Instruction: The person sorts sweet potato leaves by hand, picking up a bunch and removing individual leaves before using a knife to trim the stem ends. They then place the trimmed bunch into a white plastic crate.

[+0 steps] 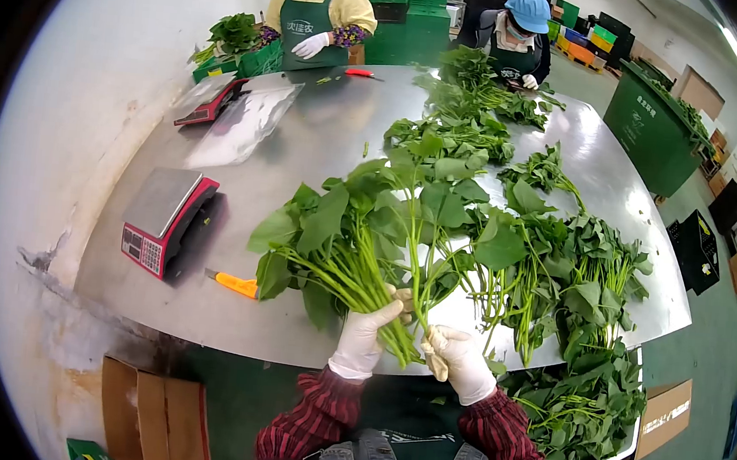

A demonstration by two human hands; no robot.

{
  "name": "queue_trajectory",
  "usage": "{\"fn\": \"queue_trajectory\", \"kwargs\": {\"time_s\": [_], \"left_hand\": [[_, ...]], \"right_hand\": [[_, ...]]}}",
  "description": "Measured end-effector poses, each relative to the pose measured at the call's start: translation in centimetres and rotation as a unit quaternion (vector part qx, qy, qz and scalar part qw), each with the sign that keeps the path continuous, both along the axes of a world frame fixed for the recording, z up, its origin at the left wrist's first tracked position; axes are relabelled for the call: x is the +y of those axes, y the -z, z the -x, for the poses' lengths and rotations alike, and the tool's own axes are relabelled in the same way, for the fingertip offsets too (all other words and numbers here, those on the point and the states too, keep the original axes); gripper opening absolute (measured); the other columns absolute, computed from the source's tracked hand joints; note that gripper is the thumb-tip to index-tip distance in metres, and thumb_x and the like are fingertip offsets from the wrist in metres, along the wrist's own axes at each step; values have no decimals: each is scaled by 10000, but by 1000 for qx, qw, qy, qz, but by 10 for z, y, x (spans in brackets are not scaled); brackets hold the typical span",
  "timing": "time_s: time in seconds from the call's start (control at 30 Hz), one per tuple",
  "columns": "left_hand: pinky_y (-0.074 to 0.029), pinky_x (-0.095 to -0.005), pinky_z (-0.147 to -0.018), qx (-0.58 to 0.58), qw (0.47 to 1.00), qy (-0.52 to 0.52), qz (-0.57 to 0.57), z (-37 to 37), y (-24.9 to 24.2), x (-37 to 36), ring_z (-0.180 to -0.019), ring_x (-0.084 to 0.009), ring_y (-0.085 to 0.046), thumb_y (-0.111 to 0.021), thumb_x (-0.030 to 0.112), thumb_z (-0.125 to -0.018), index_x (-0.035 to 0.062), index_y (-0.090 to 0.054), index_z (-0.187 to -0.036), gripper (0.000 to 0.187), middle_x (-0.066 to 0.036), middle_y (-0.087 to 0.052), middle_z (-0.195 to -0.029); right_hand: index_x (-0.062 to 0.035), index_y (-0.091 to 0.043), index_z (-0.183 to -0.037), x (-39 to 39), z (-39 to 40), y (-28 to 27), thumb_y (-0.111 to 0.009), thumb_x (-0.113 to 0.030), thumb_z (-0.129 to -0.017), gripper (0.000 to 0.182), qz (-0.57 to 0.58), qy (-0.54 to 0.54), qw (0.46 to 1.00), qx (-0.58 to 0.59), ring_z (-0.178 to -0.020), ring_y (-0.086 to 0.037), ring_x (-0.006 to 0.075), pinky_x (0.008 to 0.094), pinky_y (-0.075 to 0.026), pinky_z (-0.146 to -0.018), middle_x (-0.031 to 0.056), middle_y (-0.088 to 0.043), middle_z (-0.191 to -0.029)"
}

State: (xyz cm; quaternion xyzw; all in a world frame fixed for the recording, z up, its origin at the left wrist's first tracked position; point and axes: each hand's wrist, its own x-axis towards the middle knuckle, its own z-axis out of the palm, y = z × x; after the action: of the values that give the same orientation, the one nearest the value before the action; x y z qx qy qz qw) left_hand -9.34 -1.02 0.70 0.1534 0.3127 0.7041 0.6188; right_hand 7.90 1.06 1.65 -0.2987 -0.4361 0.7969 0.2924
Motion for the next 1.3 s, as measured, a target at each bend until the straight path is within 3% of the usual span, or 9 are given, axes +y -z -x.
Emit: {"fn": "queue_trajectory", "kwargs": {"time_s": [0.47, 0.5, 0.57, 0.6, 0.63, 0.83, 0.87, 1.1, 1.3], "left_hand": [[-459, -248, -626, 202, 979, -1, 6, -12, -2, -10, -682, -135, -580, -683, -34, -710, 22, -586, -841, 172, -45, -610, -789], [-466, -247, -633, 205, 978, -24, 20, -12, -3, -9, -683, -141, -583, -669, -26, -730, 23, -580, -867, 170, -51, -609, -786], [-475, -250, -624, 131, 989, -54, 48, -3, -1, -7, -670, -150, -583, -661, -21, -746, 26, -570, -893, 179, -57, -603, -777], [-484, -255, -623, 115, 990, -64, 56, 9, 1, -5, -660, -160, -584, -663, -10, -758, 28, -562, -909, 186, -58, -595, -767], [-484, -254, -618, 89, 990, -85, 74, 22, 1, -4, -649, -157, -583, -666, 8, -769, 28, -564, -903, 170, -54, -587, -755], [-460, -264, -713, 9, 976, -213, -35, 78, 5, -10, -728, -123, -524, -580, 26, -858, 54, -484, -1177, 335, -29, -549, -871], [-458, -269, -719, 18, 977, -208, -49, 79, 1, -14, -743, -122, -519, -572, 15, -858, 72, -446, -1230, 397, -29, -543, -884], [-440, -276, -718, 61, 976, -192, -87, 80, 0, -24, -758, -122, -506, -586, 22, -850, 83, -453, -1241, 417, -16, -538, -881], [-443, -291, -724, -28, 985, -156, -65, 57, -5, -16, -744, -123, -493, -591, -10, -833, 78, -481, -1114, 314, -19, -526, -858]], "right_hand": [[-32, -578, -1082, 11, 19, -19, -555, -286, -893, 317, -212, 19, 949, -232, -602, -520, 81, 225, -418, -522, 21, -596, -750], [-22, -596, -1080, 15, 14, 28, -495, -221, -919, 276, -388, 7, 880, -274, -621, -548, 134, 251, -439, -542, 60, -621, -791], [-16, -577, -1150, -18, 18, 14, -499, -32, -850, 311, -776, 123, 448, -426, -650, -554, 138, 273, -450, -598, 43, -593, -757], [-33, -622, -1052, -30, 23, 26, -568, 29, -736, 327, -640, 180, 711, -228, -652, -587, 176, 288, -468, -597, 85, -620, -783], [-52, -628, -976, -24, 17, 7, -613, 43, -703, 290, -581, 155, 795, -77, -657, -603, 205, 281, -480, -593, 102, -633, -804], [-42, -580, -875, -6, 24, -32, -674, -232, -787, 230, -336, 149, 905, -213, -569, -581, 270, 337, -474, -534, 96, -589, -654], [-31, -576, -849, 14, 18, 11, -671, -360, -770, 351, -590, 128, 700, -380, -583, -596, 311, 374, -479, -534, 136, -599, -656], [-15, -599, -764, 70, -44, 46, -605, -347, -802, 335, -405, 207, 592, -665, -665, -624, 319, 415, -485, -647, 163, -625, -702], [-40, -558, -773, 93, -70, 82, -639, -305, -814, 281, -374, 366, 640, -563, -594, -601, 322, 389, -472, -584, 167, -618, -671]]}}
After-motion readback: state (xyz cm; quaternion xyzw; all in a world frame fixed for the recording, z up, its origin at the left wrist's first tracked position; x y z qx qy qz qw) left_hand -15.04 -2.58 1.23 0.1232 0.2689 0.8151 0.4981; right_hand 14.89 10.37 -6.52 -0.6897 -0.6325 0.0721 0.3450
